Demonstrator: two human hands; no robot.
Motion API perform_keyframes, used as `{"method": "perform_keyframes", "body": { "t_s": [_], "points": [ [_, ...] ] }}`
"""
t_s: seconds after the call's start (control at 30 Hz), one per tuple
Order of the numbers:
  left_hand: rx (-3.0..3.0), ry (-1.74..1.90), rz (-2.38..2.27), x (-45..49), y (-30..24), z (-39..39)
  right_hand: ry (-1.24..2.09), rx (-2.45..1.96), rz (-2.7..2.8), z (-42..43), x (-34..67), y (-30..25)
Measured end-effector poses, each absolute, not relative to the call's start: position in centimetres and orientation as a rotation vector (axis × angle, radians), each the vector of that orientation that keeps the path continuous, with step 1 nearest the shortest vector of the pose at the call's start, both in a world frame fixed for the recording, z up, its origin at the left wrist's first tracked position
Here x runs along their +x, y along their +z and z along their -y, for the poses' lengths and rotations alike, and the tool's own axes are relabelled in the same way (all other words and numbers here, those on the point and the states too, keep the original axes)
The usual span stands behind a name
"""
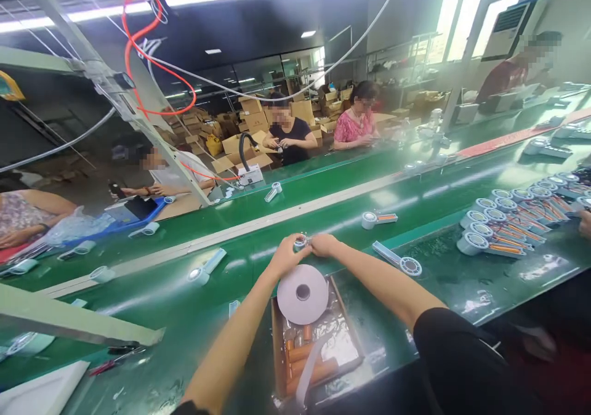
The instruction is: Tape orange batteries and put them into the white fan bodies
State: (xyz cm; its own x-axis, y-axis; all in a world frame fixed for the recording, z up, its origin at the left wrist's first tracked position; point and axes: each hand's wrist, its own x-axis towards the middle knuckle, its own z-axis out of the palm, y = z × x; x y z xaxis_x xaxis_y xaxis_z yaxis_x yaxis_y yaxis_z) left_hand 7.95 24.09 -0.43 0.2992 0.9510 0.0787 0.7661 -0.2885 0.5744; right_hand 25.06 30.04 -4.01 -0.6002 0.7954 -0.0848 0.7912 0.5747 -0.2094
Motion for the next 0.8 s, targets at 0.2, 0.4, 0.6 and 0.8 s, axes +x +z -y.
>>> {"method": "perform_keyframes", "body": {
  "t_s": [0.2,0.4,0.6,0.8],
  "points": [
    [1.889,0.714,-1.452,3.2,-0.2,-14.4,0.592,-1.315,2.242,-25.6,28.6,-3.2],
    [1.520,1.079,-1.516,0.1,0.3,-6.3,1.129,-0.909,2.161,-12.7,30.0,-2.8],
    [1.195,1.285,-1.411,-0.1,1.2,-2.2,1.245,-0.977,2.287,-6.1,29.4,-1.8],
    [0.857,1.814,-1.359,-3.1,1.0,0.0,1.184,-0.684,2.670,-4.9,30.6,-3.1]
  ]
}}
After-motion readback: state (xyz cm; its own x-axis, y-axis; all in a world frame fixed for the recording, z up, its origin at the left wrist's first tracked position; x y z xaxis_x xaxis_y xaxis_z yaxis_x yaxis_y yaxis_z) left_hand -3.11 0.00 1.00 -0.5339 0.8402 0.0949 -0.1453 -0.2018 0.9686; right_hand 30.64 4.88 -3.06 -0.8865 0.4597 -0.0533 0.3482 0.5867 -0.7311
